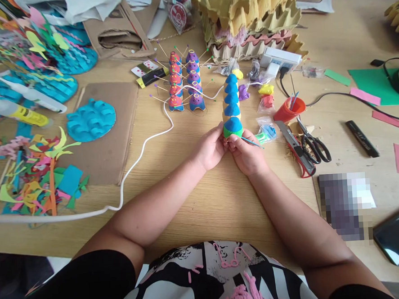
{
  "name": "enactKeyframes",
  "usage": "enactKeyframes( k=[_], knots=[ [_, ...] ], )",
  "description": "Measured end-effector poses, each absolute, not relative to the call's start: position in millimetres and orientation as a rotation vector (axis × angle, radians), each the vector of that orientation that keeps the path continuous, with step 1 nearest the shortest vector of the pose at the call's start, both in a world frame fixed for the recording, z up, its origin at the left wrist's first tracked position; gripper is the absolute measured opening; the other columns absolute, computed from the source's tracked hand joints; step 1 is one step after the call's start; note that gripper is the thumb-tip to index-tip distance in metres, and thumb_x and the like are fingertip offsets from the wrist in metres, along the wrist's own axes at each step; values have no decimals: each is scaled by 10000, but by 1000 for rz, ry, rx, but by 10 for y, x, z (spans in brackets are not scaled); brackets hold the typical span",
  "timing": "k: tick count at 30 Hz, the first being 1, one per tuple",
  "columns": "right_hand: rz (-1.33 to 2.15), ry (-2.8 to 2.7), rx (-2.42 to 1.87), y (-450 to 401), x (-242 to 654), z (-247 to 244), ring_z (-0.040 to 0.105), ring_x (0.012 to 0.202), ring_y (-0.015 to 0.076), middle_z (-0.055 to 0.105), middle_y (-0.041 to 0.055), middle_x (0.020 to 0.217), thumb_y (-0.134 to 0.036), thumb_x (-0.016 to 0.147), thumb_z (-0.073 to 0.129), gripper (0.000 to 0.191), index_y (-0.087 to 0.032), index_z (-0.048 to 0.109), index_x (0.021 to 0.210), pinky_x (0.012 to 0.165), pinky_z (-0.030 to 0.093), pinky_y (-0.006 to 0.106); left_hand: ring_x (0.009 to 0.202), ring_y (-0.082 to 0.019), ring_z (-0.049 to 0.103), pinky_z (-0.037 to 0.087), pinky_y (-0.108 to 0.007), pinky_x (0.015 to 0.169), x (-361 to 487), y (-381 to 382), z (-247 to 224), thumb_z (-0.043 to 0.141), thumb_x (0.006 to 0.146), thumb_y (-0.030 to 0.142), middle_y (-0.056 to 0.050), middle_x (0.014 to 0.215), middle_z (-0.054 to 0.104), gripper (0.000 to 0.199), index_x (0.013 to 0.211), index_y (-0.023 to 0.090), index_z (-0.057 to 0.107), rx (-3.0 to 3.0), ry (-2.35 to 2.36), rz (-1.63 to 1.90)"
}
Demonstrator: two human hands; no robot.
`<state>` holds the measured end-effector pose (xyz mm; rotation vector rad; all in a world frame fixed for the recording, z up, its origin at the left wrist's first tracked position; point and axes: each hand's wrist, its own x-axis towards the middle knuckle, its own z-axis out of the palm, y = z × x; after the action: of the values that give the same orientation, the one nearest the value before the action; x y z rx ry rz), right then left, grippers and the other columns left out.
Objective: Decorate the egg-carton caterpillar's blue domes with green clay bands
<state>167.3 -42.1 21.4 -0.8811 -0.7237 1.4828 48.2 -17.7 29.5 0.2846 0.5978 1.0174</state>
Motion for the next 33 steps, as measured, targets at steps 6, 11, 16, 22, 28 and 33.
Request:
enactKeyframes(
  k=[6,11,16,22,28,33],
  knots=[
    [1464,-690,-870,-428,1659,199,587,671,112,649,-54,628,-443,608,1052,443,-228,667,649,682,494,264,586,-98,546,472,-255,634,496,-183,238,632,1081,400,11,650,620,409,750,167,690,339,601,1045],
    [1499,-737,-843,-413,1689,211,560,665,118,598,-58,635,-452,650,1024,427,-243,652,680,722,527,289,580,-102,558,474,-264,641,488,-183,245,670,1058,432,17,629,595,418,731,171,670,355,601,1046],
    [1646,-760,-782,-374,1769,229,610,742,143,620,-23,716,-628,726,938,462,-241,689,766,774,567,312,609,-97,603,487,-236,657,473,-173,277,632,1080,440,11,615,589,458,720,158,663,310,616,1025],
    [1656,-725,-773,-382,1796,220,612,717,145,588,-44,689,-587,782,927,448,-260,622,770,745,588,319,619,-91,602,486,-228,640,465,-183,303,586,1101,451,-7,671,655,460,766,155,694,321,598,1050],
    [1662,-669,-709,-389,1791,206,637,733,143,646,-49,709,-563,726,978,464,-265,631,800,729,593,301,679,-94,639,447,-230,636,448,-214,318,797,970,456,-2,736,695,350,795,161,726,500,572,1045],
    [1621,-661,-749,-397,1775,197,621,732,131,677,-43,780,-543,783,940,409,-266,646,851,768,595,307,691,-93,650,474,-227,677,463,-235,297,976,768,462,20,729,699,383,776,172,727,587,585,1073]
  ],
)
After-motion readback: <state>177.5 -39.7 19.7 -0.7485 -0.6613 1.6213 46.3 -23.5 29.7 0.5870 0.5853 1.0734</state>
